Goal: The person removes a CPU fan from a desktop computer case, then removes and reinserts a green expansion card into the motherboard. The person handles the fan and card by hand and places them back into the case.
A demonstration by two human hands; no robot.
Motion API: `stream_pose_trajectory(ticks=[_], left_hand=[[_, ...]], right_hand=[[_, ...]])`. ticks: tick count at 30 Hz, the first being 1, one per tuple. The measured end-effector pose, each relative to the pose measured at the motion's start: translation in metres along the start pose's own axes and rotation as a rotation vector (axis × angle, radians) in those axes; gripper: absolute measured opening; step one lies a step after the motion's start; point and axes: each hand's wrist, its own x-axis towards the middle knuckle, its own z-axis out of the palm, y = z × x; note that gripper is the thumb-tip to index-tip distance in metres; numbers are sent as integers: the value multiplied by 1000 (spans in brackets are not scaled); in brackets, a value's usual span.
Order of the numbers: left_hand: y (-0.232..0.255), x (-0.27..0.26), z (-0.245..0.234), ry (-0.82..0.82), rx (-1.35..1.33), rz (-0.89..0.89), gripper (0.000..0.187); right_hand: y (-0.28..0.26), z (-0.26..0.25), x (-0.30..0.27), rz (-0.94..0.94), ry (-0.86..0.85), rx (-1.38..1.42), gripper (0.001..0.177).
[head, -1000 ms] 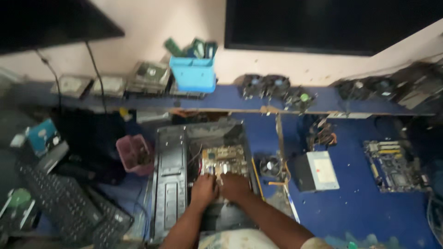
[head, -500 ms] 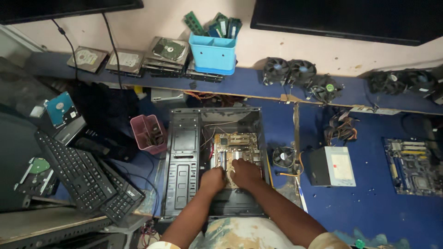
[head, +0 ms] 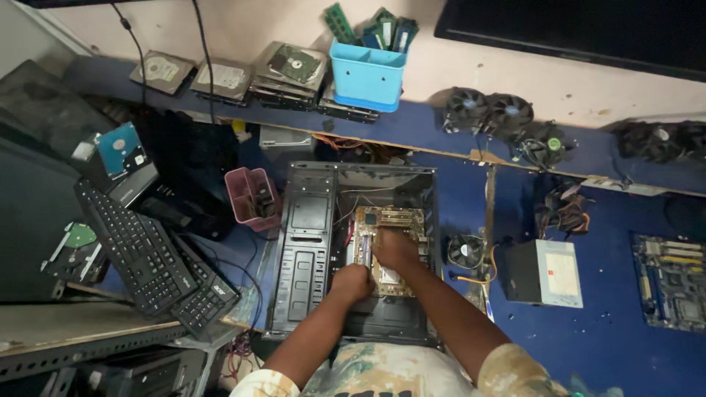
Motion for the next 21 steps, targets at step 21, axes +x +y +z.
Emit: stream_pose_trajectory(ticks=[21], left_hand=[[11, -2, -7, -20, 23, -69, 31]], right_hand=[[14, 47, 31, -48, 179, 85, 19]])
